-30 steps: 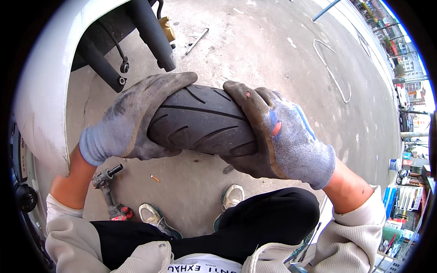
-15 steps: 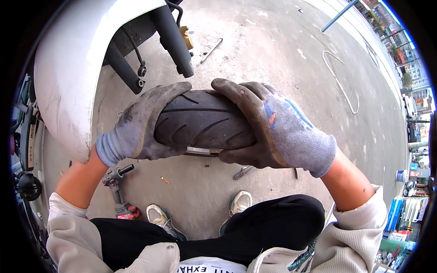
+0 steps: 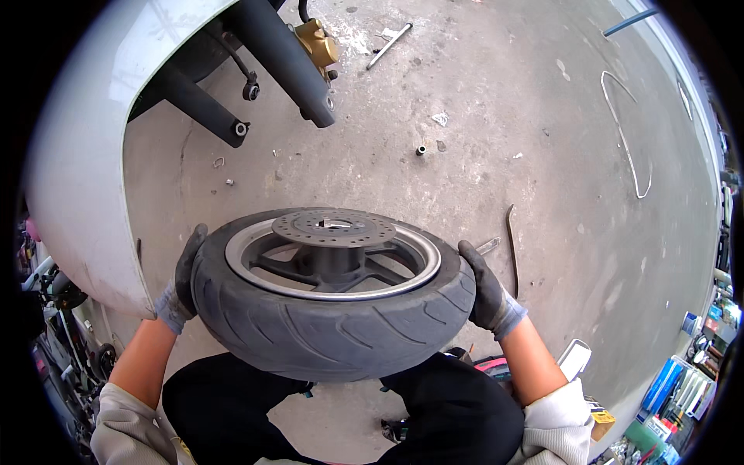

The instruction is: The person removes the front wheel of a scooter using a cordless impact wrench and a wrench, then uses tire levers to pry the tire off the rim. The wheel is placed on the floor and the tire is separated from the rim.

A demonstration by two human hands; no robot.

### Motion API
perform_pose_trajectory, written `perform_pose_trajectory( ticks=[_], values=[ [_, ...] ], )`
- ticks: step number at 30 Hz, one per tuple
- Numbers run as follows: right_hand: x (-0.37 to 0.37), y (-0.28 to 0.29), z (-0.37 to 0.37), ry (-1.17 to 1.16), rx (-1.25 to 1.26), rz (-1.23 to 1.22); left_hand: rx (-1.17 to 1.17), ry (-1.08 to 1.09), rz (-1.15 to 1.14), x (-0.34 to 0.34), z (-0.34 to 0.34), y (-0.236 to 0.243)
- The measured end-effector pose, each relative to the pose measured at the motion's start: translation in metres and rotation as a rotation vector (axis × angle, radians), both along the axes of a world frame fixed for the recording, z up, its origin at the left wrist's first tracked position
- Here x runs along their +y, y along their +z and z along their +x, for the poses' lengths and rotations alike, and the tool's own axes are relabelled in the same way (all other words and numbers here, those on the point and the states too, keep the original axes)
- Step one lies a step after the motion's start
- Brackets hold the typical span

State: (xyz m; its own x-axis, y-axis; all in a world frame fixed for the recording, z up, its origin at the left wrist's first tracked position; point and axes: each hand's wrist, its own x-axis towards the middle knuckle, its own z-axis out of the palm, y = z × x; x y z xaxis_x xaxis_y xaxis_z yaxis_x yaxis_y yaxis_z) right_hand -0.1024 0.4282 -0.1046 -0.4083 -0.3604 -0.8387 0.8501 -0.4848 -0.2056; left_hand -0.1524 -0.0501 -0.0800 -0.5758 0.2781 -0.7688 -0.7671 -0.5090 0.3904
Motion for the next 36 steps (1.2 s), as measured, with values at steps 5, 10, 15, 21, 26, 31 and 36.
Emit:
perform_pose_trajectory(
  ticks=[5, 10, 15, 21, 26, 31, 36],
  values=[
    [-0.028, -0.027, 0.016, -0.223, -0.072, -0.162, -0.161, -0.117, -0.154, -0.049, 0.010, -0.013],
    [-0.042, -0.019, 0.087, -0.229, -0.122, 0.255, -0.140, -0.219, 0.034, 0.031, 0.036, 0.031],
    [-0.045, 0.039, 0.257, -0.619, -0.121, 0.140, -0.194, -0.438, -0.100, 0.055, 0.072, 0.056],
    [-0.020, 0.090, 0.433, -0.852, -0.014, 0.554, -0.069, -0.758, -0.020, 0.195, 0.142, 0.049],
    [0.043, 0.026, 0.533, -1.041, -0.033, 0.590, 0.026, -1.332, -0.180, 0.282, 0.187, -0.033],
    [0.087, 0.008, 0.543, -0.824, 0.154, 0.907, 0.108, -1.536, -0.690, 0.363, 0.230, -0.062],
    [0.064, -0.054, 0.538, -0.761, -0.379, 1.412, 1.065, -1.867, -1.366, 0.475, 0.227, -0.060]
  ],
)
